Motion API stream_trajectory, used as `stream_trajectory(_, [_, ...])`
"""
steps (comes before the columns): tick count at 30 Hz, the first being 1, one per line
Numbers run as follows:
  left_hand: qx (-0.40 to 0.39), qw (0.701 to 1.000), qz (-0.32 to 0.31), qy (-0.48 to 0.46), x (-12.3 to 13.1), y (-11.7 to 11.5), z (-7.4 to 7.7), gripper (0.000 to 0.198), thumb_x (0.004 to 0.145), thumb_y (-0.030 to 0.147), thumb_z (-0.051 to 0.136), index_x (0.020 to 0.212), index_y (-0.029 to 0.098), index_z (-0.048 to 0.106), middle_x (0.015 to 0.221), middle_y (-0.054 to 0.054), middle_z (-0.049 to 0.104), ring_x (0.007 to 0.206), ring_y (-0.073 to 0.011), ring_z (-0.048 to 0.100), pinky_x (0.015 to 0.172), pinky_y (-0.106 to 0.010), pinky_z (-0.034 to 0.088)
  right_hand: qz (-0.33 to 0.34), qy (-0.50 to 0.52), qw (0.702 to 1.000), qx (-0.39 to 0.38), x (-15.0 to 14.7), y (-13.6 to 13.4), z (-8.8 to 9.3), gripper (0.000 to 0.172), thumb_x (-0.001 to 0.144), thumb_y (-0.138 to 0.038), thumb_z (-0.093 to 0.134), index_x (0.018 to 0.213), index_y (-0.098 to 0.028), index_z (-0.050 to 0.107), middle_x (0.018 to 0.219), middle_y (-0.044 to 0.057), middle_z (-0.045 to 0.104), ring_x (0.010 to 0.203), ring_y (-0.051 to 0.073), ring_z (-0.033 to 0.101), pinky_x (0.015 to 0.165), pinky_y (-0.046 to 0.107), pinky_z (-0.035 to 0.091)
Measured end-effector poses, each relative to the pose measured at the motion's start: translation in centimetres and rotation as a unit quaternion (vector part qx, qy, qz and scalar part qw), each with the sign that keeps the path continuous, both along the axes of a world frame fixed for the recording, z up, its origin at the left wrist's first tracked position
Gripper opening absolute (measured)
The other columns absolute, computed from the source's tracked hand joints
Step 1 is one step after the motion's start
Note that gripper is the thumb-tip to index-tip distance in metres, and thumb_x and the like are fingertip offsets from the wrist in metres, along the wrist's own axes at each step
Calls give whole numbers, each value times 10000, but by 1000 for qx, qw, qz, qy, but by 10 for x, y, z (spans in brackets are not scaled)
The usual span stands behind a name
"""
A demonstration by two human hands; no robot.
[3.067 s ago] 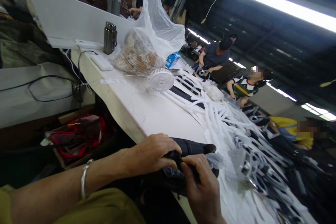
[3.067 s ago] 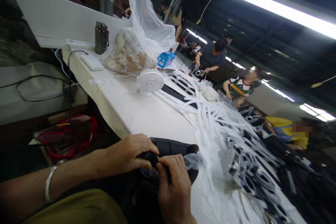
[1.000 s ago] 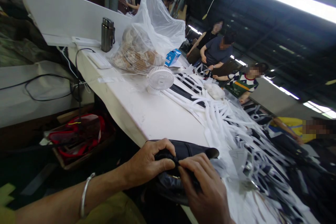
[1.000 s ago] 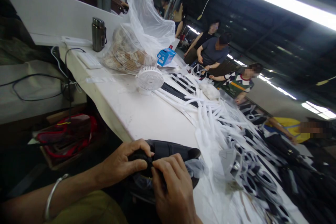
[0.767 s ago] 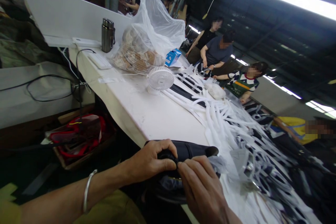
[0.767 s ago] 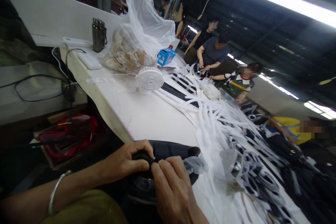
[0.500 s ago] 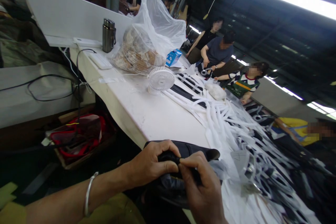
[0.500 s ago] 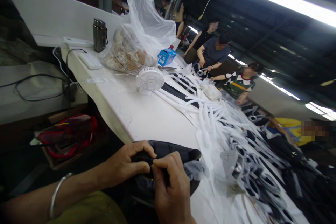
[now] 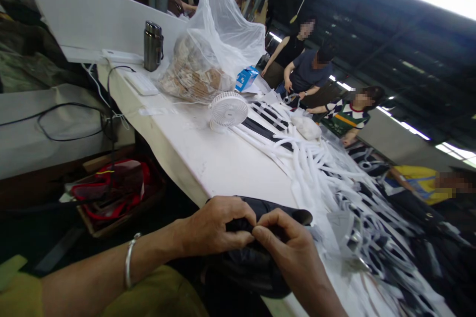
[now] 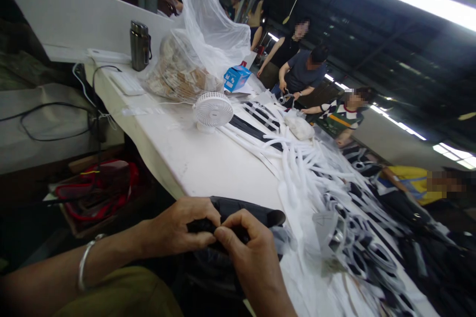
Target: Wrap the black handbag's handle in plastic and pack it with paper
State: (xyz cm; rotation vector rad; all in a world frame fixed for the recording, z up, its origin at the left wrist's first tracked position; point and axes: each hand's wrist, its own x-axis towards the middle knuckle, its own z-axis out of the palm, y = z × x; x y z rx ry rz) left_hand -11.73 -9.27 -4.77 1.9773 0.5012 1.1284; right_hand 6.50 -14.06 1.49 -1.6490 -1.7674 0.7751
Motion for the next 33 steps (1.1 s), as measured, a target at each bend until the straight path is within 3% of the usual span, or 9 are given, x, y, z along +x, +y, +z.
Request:
stream_trajectory(3, [-30, 1000, 5, -10, 1, -1, 1, 127, 778, 154, 612, 882, 182, 681, 821, -15, 706, 754, -134, 633, 745, -211, 467, 55, -38, 998, -5, 7, -2, 10, 33, 790, -223, 694, 763, -218, 711, 720, -20, 683, 678, 144, 640, 622, 211, 508])
stream_trajectory(5, [-57, 998, 11, -12, 2, -2, 2, 134, 755, 154, 613, 863, 186, 685, 808, -9, 704, 749, -136, 634, 730, -211, 469, 90, -50, 995, 14, 9, -6, 13, 102, 773, -187, 713, 854, -242, 738, 815, -9, 715, 754, 161, 675, 696, 223, 540])
stream_trajectory(7, [-77, 997, 21, -18, 3, -3, 2, 133, 742, 163, 622, 856, 183, 688, 801, -7, 700, 745, -136, 631, 723, -211, 469, 99, -61, 991, 64, 9, -10, 12, 157, 776, -178, 720, 911, -256, 741, 875, 3, 724, 800, 169, 692, 730, 228, 556])
stream_trajectory(12, [-116, 993, 17, -20, 3, -3, 0, 113, 769, 197, 654, 875, 177, 689, 828, -3, 699, 766, -134, 623, 748, -212, 465, 99, -67, 971, 205, 3, -18, -2, 118, 868, -177, 634, 923, -226, 726, 858, 39, 706, 745, 156, 691, 658, 224, 564])
stream_trajectory(18, [-171, 985, -8, 16, -3, -3, 0, 264, 728, 303, 776, 953, 201, 685, 880, 20, 693, 805, -147, 603, 766, -228, 454, 83, -69, 981, 162, 4, -16, -1, 100, 879, -190, 627, 794, -212, 676, 761, 12, 661, 685, 144, 648, 605, 227, 522])
stream_trajectory(21, [-197, 980, -10, 17, -7, -2, 5, 273, 683, 277, 806, 900, 189, 667, 821, 41, 654, 782, -136, 567, 730, -216, 434, 139, -163, 952, 218, 2, -17, 6, 171, 905, -130, 551, 790, -204, 654, 742, 20, 618, 679, 143, 604, 604, 250, 495])
stream_trajectory(26, [-200, 974, -92, 58, -23, -1, 16, 241, 717, 150, 685, 950, 189, 635, 830, 45, 613, 755, -117, 542, 672, -195, 412, 210, -253, 888, 323, -4, -20, 7, 254, 867, -5, 459, 920, -163, 650, 748, 51, 608, 705, 175, 555, 618, 308, 471])
stream_trajectory(30, [-181, 979, -64, 66, -24, -7, 17, 262, 665, 98, 612, 913, 183, 616, 773, 51, 588, 691, -104, 513, 632, -192, 392, 221, -250, 877, 346, -4, -22, 1, 299, 847, 27, 449, 1009, -149, 629, 793, 64, 624, 738, 186, 558, 650, 325, 485])
stream_trajectory(33, [-200, 979, -32, 36, -18, -13, 14, 203, 656, 98, 597, 843, 176, 592, 731, 60, 557, 680, -98, 488, 630, -190, 391, 231, -236, 885, 329, 0, -22, -4, 309, 849, 24, 451, 1032, -163, 615, 835, 70, 626, 785, 195, 569, 706, 345, 505])
